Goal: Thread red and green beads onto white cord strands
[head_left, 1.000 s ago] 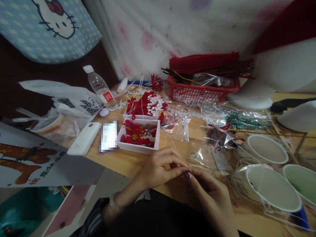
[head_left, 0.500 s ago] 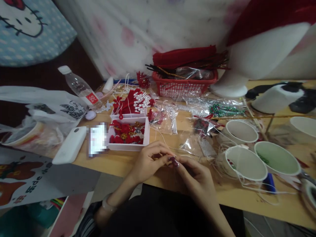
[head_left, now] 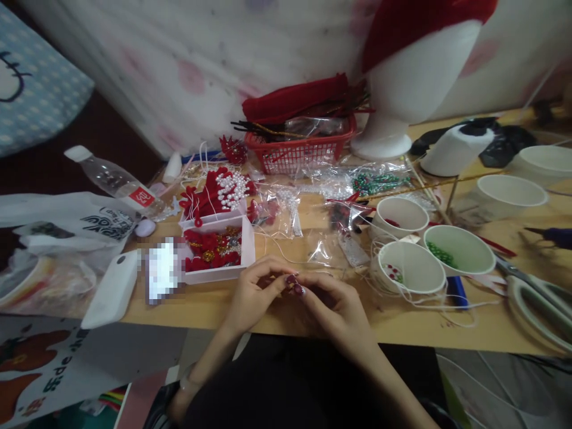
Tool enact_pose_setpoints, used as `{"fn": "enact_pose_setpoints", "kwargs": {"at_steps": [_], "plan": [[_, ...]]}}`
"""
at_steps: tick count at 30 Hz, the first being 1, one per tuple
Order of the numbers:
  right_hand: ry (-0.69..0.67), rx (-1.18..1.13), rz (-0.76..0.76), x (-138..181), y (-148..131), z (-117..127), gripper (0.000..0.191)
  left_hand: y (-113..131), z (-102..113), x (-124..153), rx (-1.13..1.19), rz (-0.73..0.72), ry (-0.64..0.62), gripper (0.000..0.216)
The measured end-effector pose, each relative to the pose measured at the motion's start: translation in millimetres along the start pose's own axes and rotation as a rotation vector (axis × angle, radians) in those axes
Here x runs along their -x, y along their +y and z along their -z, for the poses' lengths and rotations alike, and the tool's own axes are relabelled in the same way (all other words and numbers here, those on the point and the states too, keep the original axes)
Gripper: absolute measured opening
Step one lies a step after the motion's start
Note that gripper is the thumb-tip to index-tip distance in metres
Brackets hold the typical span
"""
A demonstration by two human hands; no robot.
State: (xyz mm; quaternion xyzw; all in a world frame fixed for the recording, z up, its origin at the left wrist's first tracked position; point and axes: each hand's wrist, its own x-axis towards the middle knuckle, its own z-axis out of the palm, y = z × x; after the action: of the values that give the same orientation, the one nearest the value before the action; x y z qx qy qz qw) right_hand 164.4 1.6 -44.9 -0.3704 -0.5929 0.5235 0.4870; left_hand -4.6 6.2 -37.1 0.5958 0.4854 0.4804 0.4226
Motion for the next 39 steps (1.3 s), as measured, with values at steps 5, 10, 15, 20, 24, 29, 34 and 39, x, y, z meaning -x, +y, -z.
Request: {"fn": "enact_pose_setpoints", "kwargs": {"at_steps": [5, 10, 15, 20, 24, 29, 34, 39], "plan": [[0.022, -0.001, 0.017, -0.7, 4.7, -0.4, 0.019, -3.5, 1.0, 0.2, -0.035, -0.088, -0.003, 0.008], [0.019, -0.001, 0.003, 0.8, 5.5, 0.6, 0.019, -3.6, 1.5, 1.3, -0.143, -0.239, 0.033, 0.009], [0.016, 0.017, -0.004, 1.1, 7.5, 0.7, 0.02, -1.8, 3.3, 1.6, -0.221, -0.354, 0.035, 0.009], [-0.003, 0.032, -0.005, 0.6, 7.7, 0.9, 0.02, -1.2, 4.2, 2.5, -0.301, -0.413, 0.035, 0.008], [-0.044, 0.082, 0.011, 1.2, 5.9, -0.5, 0.018, -0.4, 3.0, 3.2, -0.419, -0.493, 0.049, 0.01], [0.029, 0.184, 0.071, 3.3, 9.0, -3.0, 0.016, 1.0, 2.5, 3.7, -0.603, -0.611, 0.052, 0.011], [0.056, 0.499, 0.382, 3.7, 11.0, -3.2, 0.016, 3.4, 5.3, 6.8, -0.702, -0.652, 0.036, 0.012], [0.078, 0.648, 0.503, 0.1, 6.3, -2.5, 0.012, 10.2, 5.7, 9.0, -0.575, -0.643, 0.081, 0.009]]}}
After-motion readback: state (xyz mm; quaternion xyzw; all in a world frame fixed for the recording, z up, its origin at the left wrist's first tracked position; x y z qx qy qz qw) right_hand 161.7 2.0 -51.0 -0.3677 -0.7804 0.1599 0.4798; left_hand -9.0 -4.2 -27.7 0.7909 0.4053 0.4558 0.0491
